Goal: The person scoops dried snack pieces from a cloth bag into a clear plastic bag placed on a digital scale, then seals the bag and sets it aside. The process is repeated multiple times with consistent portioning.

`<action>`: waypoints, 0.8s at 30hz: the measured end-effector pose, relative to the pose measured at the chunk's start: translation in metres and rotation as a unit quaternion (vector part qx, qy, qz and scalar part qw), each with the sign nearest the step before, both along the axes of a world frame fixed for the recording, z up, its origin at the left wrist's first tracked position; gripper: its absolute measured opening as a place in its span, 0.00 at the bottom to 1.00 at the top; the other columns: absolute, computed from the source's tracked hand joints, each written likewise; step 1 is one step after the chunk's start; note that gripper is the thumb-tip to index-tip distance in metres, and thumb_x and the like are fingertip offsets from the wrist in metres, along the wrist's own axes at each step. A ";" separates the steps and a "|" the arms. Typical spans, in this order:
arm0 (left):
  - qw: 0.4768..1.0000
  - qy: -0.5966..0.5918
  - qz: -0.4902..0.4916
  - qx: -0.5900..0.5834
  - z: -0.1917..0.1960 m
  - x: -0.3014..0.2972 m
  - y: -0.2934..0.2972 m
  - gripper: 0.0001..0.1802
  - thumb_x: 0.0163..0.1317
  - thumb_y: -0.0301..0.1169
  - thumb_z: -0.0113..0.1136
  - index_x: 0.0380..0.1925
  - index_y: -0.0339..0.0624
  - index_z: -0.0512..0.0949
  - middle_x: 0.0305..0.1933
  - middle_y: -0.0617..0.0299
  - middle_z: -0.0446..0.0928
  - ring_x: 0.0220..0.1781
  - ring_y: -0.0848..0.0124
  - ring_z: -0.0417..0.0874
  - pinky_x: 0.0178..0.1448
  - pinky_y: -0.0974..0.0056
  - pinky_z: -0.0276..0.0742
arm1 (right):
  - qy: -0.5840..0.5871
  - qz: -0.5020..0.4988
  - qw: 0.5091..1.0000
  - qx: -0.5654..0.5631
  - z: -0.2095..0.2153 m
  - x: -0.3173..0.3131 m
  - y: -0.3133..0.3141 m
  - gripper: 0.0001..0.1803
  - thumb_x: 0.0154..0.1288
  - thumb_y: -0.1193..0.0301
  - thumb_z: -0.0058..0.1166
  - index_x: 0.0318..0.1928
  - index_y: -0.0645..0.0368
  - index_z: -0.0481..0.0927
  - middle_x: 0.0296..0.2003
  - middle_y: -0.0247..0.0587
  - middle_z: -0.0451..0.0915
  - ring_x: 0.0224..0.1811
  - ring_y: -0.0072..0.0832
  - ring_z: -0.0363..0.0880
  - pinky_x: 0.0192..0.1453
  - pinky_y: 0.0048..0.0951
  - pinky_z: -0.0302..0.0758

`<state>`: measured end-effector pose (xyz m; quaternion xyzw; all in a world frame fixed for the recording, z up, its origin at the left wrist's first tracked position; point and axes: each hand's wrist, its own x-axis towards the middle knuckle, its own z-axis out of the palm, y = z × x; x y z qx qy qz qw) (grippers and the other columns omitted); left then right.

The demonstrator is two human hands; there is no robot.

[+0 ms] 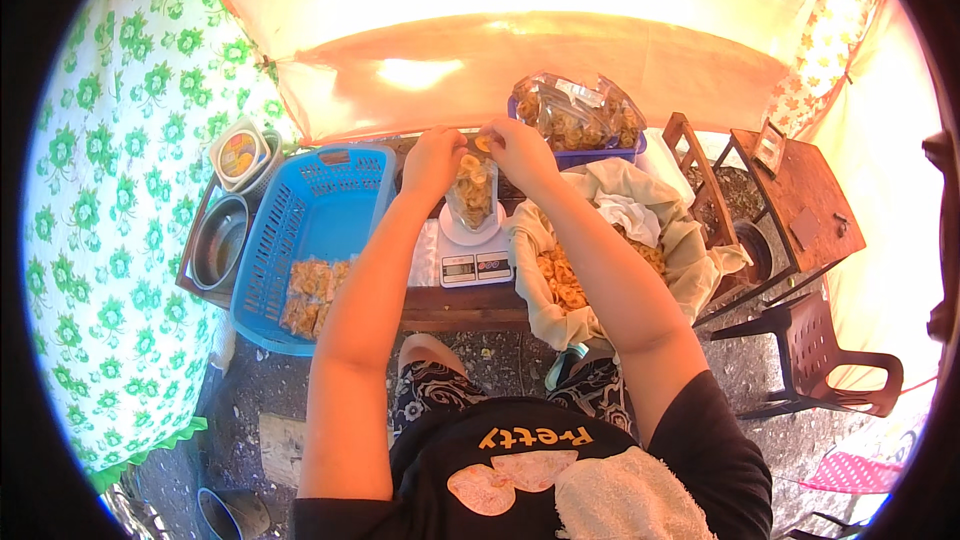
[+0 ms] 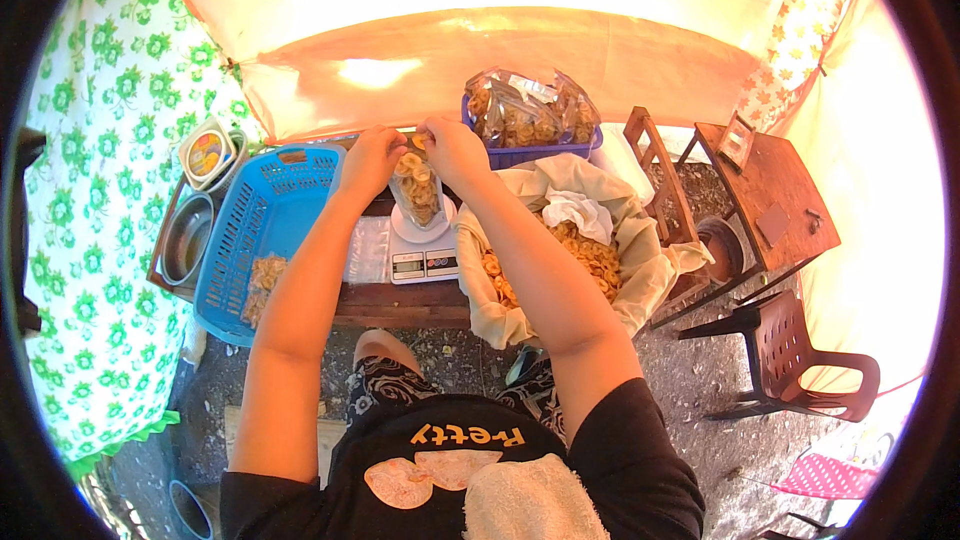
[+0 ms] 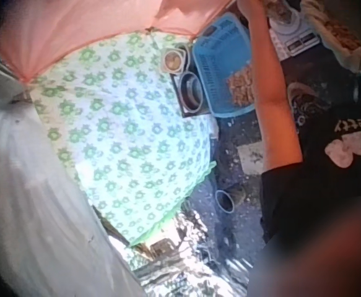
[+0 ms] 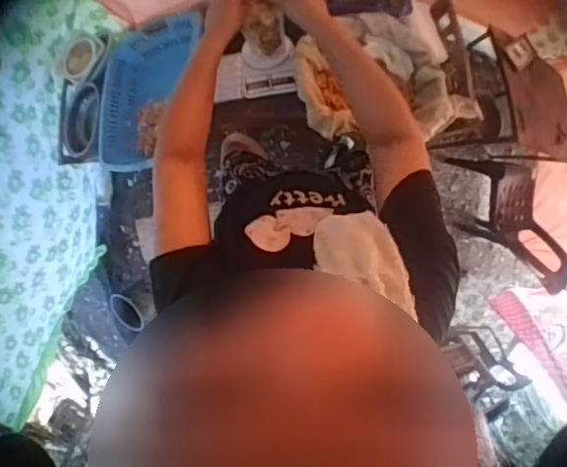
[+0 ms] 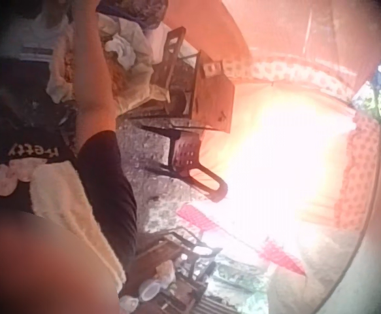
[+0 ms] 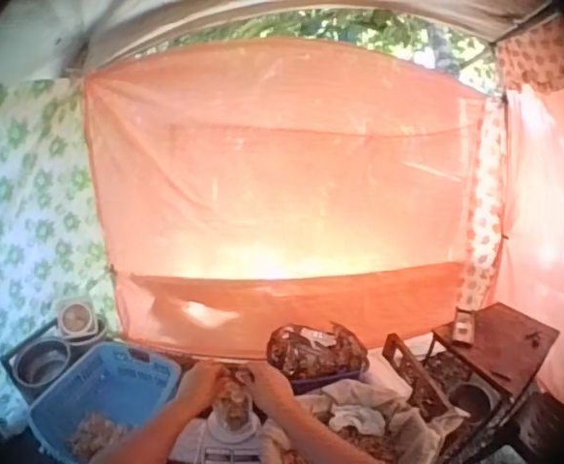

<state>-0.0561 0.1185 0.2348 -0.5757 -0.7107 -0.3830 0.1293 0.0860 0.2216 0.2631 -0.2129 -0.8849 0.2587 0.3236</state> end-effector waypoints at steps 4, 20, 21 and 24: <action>0.991 -0.123 0.033 0.026 -0.011 -0.023 -0.010 0.09 0.59 0.26 0.59 0.39 0.37 0.80 0.37 0.53 0.79 0.40 0.58 0.80 0.45 0.61 0.76 | -0.020 0.004 0.999 0.040 -0.012 -0.024 0.000 0.12 0.58 0.73 0.54 0.44 0.58 0.81 0.35 0.44 0.80 0.38 0.41 0.80 0.43 0.36 0.75; 0.920 -0.391 0.035 -0.007 -0.063 -0.061 -0.029 0.13 0.63 0.31 0.58 0.44 0.36 0.80 0.39 0.53 0.83 0.41 0.66 0.82 0.47 0.64 0.75 | -0.086 -0.113 0.977 -0.156 -0.044 0.042 0.024 0.11 0.62 0.69 0.54 0.43 0.56 0.82 0.35 0.43 0.82 0.39 0.39 0.81 0.42 0.36 0.76; 0.914 -0.404 0.047 -0.019 -0.062 -0.063 -0.031 0.13 0.63 0.30 0.58 0.46 0.36 0.79 0.39 0.54 0.83 0.41 0.66 0.82 0.47 0.64 0.75 | -0.070 -0.105 0.987 -0.098 -0.048 0.044 0.024 0.11 0.61 0.70 0.54 0.44 0.56 0.81 0.37 0.43 0.81 0.39 0.38 0.81 0.43 0.36 0.76; 0.923 -0.380 0.045 0.035 -0.065 -0.062 -0.031 0.16 0.62 0.27 0.57 0.50 0.37 0.77 0.41 0.54 0.82 0.44 0.67 0.81 0.49 0.64 0.75 | -0.031 -0.065 0.997 -0.001 -0.056 0.042 0.025 0.14 0.60 0.72 0.55 0.47 0.56 0.80 0.41 0.43 0.80 0.41 0.38 0.80 0.46 0.35 0.76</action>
